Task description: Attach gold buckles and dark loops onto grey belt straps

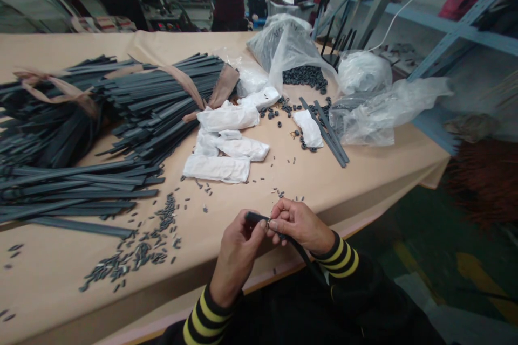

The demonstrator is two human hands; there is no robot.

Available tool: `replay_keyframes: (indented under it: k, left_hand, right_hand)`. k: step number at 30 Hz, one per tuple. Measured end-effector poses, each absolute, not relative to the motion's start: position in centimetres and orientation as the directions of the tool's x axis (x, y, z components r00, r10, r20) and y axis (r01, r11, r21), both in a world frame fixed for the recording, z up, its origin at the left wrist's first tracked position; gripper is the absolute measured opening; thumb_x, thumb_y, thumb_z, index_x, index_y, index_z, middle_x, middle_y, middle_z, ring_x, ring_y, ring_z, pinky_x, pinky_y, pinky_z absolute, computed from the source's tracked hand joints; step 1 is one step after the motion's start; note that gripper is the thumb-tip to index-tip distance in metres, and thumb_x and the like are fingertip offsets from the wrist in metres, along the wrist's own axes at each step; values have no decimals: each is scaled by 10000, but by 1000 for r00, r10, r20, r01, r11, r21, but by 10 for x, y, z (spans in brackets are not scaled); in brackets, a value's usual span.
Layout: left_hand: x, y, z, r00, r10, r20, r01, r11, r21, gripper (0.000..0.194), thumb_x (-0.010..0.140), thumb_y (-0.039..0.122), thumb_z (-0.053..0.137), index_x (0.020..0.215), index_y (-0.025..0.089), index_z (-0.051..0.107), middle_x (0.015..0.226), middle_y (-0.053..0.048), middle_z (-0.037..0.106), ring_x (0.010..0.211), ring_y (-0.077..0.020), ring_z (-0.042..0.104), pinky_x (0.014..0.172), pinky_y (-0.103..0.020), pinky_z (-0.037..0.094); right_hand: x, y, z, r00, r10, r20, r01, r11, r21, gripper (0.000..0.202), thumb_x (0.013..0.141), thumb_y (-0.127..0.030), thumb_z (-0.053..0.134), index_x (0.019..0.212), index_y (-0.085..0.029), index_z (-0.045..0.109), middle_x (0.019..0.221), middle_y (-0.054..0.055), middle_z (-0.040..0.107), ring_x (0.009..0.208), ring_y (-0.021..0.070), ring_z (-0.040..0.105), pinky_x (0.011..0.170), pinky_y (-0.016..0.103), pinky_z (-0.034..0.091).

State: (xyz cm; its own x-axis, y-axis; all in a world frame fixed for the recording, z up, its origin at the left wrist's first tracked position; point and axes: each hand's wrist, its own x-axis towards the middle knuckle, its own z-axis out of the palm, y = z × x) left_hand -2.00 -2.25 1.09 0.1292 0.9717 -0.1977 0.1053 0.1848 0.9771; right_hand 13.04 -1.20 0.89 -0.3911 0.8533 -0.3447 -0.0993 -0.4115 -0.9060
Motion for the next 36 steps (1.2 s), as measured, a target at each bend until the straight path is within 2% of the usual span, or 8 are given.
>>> replay_keyframes:
  k: [5, 10, 15, 19, 26, 29, 33, 36]
  left_hand:
    - [-19, -30, 23, 125, 984, -124, 266, 87, 960, 100, 768, 285, 554, 758, 190, 582, 680, -16, 584, 661, -147, 529, 617, -225, 396]
    - [-29, -26, 16, 284, 914, -288, 12, 297, 955, 240, 830, 340, 456, 840, 166, 620, 1086, -87, 544, 837, -171, 543, 724, -264, 431]
    - [-26, -21, -1, 470, 836, -284, -288, 449, 846, 185, 742, 292, 612, 878, 191, 539, 822, -34, 588, 751, -155, 559, 668, -264, 431]
    - [-23, -20, -8, 526, 792, -310, -274, 503, 819, 231, 705, 341, 644, 765, 157, 518, 681, -27, 577, 661, -147, 550, 603, -250, 407]
    - [-22, -14, -8, 458, 821, -340, -376, 526, 763, 323, 659, 403, 662, 615, 163, 450, 541, 22, 512, 538, -108, 481, 548, -228, 370]
    - [-20, -11, -10, 328, 865, -380, -308, 478, 823, 326, 677, 419, 635, 592, 158, 459, 516, 25, 512, 515, -101, 463, 538, -221, 361]
    - [-21, -4, -8, 166, 903, -396, -154, 420, 894, 346, 663, 470, 620, 599, 166, 467, 485, 32, 513, 495, -110, 463, 522, -222, 367]
    - [-26, 4, -1, 232, 894, -383, -40, 402, 915, 341, 653, 485, 620, 636, 169, 491, 498, 35, 523, 510, -114, 481, 515, -215, 380]
  right_hand:
    - [131, -9, 5, -329, 883, -336, 8, -353, -936, 241, 725, -347, 599, 773, -152, 465, 620, -6, 605, 446, 65, 530, 364, 137, 366]
    - [136, -9, 7, -312, 903, -295, 89, -281, -956, 180, 729, -290, 596, 754, -132, 514, 594, -10, 571, 468, 66, 519, 434, 166, 387]
    - [134, -12, 8, -366, 883, -292, 118, -267, -956, 74, 719, -190, 578, 745, -137, 533, 555, -28, 544, 469, 75, 522, 441, 170, 400]
    - [133, -11, 8, -372, 874, -313, 193, -257, -947, 48, 702, -143, 573, 738, -135, 542, 530, -32, 544, 449, 68, 520, 419, 145, 376]
    - [144, -6, 13, -573, 760, -306, 133, -282, -950, 356, 798, -442, 488, 755, -97, 562, 560, -11, 535, 398, 27, 406, 387, 132, 307]
    - [145, -2, 19, -548, 794, -261, 205, -175, -963, 359, 778, -450, 524, 763, -97, 593, 551, -29, 498, 456, 36, 404, 422, 135, 302]
    - [141, 5, 24, -479, 853, -209, 382, -11, -924, 174, 791, -260, 524, 740, -117, 608, 534, -39, 514, 479, 47, 451, 453, 133, 325]
    - [138, 10, 23, -457, 870, -185, 449, 46, -892, 138, 786, -207, 516, 717, -126, 604, 522, -38, 547, 470, 48, 477, 469, 128, 341]
